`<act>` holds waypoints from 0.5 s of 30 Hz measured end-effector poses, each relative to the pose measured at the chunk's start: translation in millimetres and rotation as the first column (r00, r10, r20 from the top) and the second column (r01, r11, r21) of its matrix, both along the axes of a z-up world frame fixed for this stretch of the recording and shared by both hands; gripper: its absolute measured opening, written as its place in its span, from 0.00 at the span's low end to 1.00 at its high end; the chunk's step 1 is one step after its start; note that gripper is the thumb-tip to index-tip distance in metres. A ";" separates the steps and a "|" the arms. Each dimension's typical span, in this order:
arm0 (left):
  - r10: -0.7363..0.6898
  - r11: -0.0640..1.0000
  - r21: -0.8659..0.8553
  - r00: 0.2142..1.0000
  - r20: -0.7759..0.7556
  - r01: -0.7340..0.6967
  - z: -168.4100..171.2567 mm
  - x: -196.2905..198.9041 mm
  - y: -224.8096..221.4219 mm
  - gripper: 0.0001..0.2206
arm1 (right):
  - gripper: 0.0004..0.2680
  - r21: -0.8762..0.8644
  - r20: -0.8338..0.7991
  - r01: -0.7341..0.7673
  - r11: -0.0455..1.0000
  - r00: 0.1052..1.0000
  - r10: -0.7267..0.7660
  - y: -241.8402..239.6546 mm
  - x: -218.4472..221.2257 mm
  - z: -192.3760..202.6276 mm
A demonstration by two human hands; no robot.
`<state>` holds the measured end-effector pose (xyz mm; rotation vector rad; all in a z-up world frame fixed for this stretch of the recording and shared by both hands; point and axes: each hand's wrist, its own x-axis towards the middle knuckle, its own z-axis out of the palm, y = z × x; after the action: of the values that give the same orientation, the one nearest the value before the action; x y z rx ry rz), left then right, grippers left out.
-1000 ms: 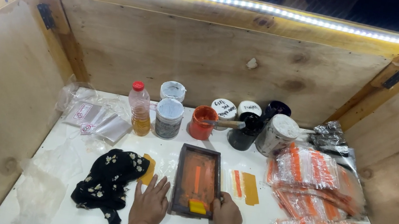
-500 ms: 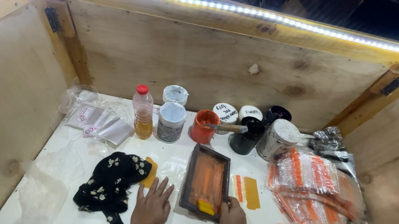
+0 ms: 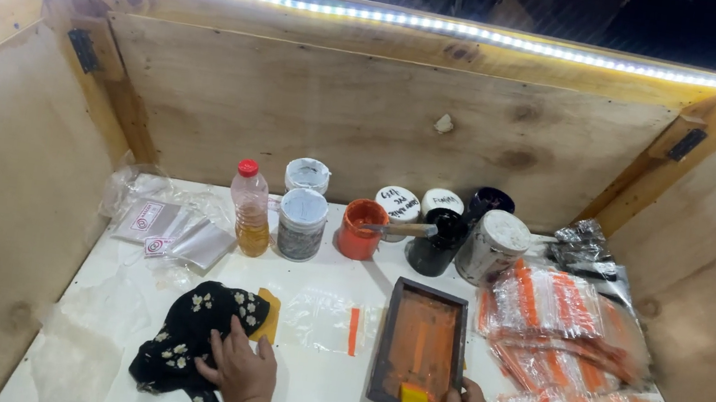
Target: Manual screen printing on small plastic bags using a squeegee and orange ink
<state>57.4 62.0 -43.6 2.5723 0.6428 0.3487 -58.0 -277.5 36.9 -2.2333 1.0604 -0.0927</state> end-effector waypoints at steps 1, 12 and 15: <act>-0.004 1.000 -0.001 1.000 -0.003 0.004 -2.1 -2.2 -0.7 0.32 | 0.16 -0.001 -0.003 0.004 1.000 1.000 -0.004 0.0 -2.4 -3.0; 0.123 0.992 -0.044 0.988 0.092 -0.119 6.1 0.1 -1.1 0.10 | 0.15 -0.010 0.023 -0.198 0.980 0.980 0.198 39.1 34.0 -18.2; 0.140 0.987 -0.095 0.980 0.143 -0.127 5.0 0.1 -1.5 0.10 | 0.16 -0.007 0.028 -0.249 0.969 0.968 0.249 58.9 44.6 -12.1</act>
<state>57.6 60.6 -38.6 2.4010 0.7604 0.5418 -13.4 -218.5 24.8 -2.3414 0.7575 -0.0180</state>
